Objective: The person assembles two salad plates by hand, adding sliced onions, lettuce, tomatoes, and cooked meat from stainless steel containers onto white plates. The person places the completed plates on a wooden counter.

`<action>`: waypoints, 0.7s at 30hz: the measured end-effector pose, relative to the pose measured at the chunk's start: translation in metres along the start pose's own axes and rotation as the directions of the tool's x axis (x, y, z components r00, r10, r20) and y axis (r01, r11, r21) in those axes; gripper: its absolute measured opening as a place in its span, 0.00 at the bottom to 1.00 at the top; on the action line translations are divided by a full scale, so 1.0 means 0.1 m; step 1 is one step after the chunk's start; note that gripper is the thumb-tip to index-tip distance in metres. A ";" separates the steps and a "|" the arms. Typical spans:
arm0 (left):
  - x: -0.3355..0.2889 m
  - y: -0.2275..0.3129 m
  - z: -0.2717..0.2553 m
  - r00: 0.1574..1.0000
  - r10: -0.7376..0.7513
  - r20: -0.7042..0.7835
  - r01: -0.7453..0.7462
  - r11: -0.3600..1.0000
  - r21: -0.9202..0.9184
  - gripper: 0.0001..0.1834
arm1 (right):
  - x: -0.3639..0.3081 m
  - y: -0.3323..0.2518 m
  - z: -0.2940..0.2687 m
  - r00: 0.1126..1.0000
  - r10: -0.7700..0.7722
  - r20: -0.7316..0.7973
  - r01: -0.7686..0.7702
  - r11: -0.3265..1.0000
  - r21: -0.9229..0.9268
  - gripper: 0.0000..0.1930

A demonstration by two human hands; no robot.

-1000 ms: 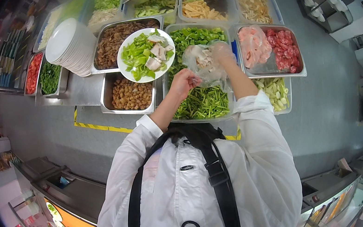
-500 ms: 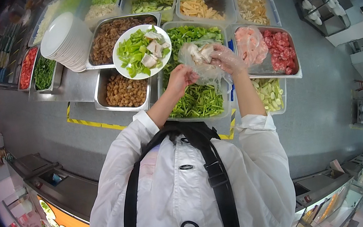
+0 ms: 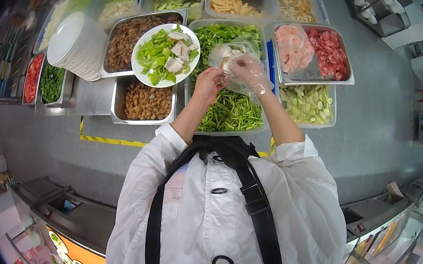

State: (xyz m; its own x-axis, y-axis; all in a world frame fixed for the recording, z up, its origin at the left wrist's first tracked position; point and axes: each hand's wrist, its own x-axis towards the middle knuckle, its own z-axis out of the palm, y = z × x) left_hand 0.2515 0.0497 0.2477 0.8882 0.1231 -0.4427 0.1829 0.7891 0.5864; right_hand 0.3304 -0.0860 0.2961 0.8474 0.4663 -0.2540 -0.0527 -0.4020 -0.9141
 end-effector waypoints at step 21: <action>0.02 -0.08 0.01 0.998 0.038 0.040 -0.044 0.987 0.152 0.04 | -0.05 0.12 0.04 0.996 0.089 0.024 -0.091 0.984 0.154 0.09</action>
State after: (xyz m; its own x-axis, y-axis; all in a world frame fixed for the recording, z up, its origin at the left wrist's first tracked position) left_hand 0.2525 0.0428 0.2430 0.9108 0.1287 -0.3923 0.2058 0.6823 0.7015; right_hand 0.3231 -0.0907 0.2850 0.8264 0.4475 -0.3417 -0.2109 -0.3166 -0.9248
